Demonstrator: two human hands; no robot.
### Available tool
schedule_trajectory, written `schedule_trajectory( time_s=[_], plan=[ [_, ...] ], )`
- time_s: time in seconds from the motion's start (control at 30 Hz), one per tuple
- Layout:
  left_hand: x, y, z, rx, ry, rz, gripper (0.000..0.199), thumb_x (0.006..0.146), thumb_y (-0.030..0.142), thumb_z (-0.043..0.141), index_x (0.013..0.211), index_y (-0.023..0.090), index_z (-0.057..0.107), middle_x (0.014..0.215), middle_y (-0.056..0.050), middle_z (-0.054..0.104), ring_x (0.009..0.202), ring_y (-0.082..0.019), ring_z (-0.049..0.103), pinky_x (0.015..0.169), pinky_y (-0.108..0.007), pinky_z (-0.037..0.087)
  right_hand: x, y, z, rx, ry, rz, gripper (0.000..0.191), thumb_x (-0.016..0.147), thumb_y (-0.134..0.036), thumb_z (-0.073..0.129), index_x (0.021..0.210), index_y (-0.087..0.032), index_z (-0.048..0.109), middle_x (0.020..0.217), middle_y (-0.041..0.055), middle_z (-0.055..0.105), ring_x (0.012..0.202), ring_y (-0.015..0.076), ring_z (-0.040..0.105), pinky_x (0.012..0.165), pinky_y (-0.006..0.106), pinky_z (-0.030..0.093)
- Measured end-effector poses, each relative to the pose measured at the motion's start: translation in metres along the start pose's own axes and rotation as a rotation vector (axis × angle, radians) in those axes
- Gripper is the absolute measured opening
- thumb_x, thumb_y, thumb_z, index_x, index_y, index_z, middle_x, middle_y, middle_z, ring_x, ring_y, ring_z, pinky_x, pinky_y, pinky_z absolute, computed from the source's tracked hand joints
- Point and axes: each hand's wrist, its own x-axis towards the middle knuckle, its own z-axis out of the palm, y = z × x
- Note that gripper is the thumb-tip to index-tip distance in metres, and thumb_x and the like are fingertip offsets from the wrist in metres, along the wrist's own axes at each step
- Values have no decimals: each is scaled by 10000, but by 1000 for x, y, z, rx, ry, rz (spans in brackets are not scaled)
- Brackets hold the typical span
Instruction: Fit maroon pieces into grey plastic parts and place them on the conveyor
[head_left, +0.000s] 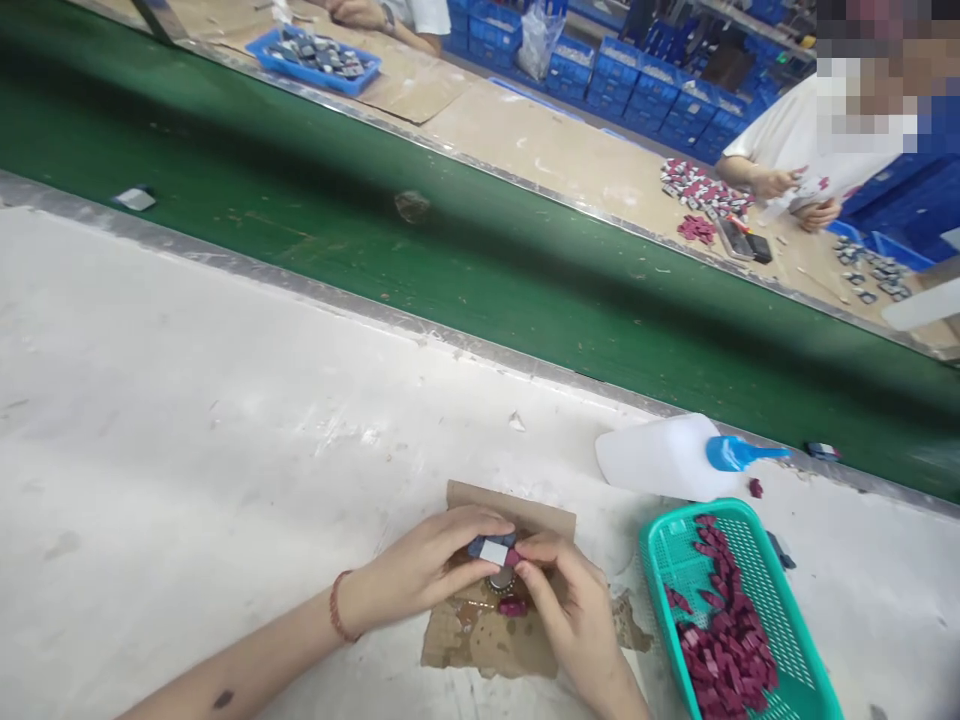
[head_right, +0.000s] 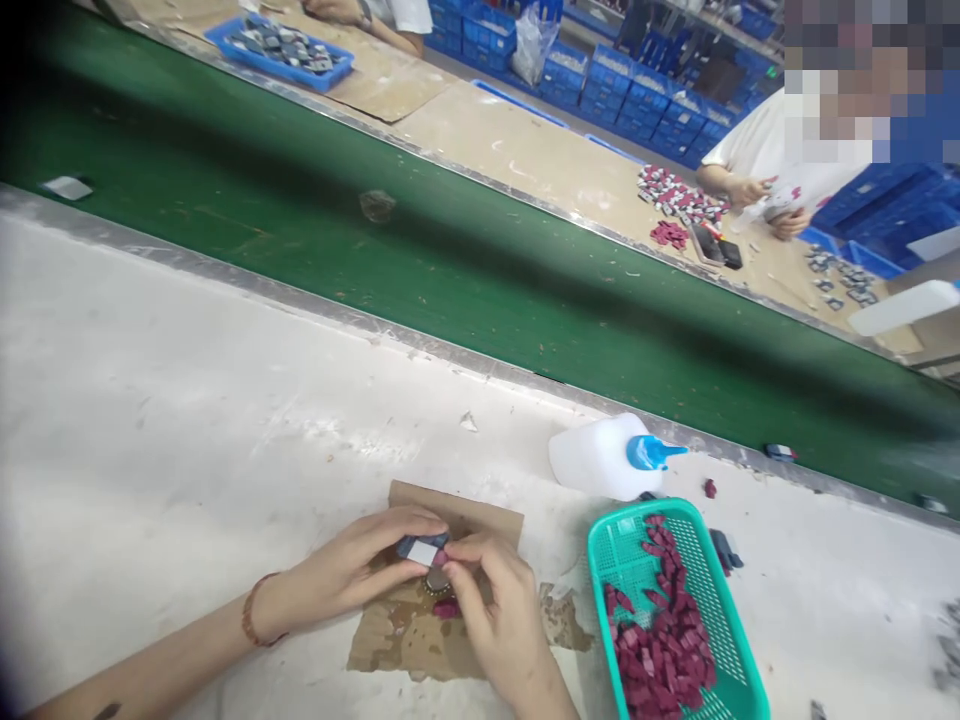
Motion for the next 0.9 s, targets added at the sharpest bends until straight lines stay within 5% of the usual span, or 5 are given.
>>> schedule_trajectory(
  time_s=[0.13,0.23,0.37,0.6,0.9],
  plan=[
    [-1,1,1,-49,123,-64,247,905,309,592,1138,264,660,1076,-57,746,990,-202,710,874,-320,595,-9,-17,-40,-257,111,0,148,951,-231,524,989,-229,667,893,53,724,830,195,686,737,277,554],
    [2,3,0,-163,258,-230,217,864,331,631,1060,254,684,1049,-59,750,947,-214,723,824,-322,615,-34,-10,-80,-539,270,212,184,933,-304,497,956,-237,667,934,73,712,846,231,679,694,309,554],
    [10,6,-4,-329,410,-416,289,826,416,659,1036,218,668,1101,-101,732,999,-252,711,855,-361,605,-68,20,-114,-759,244,506,291,840,-400,463,910,-231,689,895,94,719,788,285,677,675,400,547],
    [37,-1,-35,-352,366,-422,370,742,450,723,1011,205,653,1122,-106,713,1057,-286,688,929,-417,565,-66,33,-109,-634,212,583,285,804,-433,476,758,-236,677,810,80,722,712,261,682,681,380,552],
    [137,-62,-85,357,524,-160,274,844,306,575,1073,172,645,1136,-122,711,1073,-273,644,971,-461,507,-61,47,-113,-498,529,470,417,801,-550,565,974,-210,732,932,105,774,816,315,733,668,394,611]
  ],
)
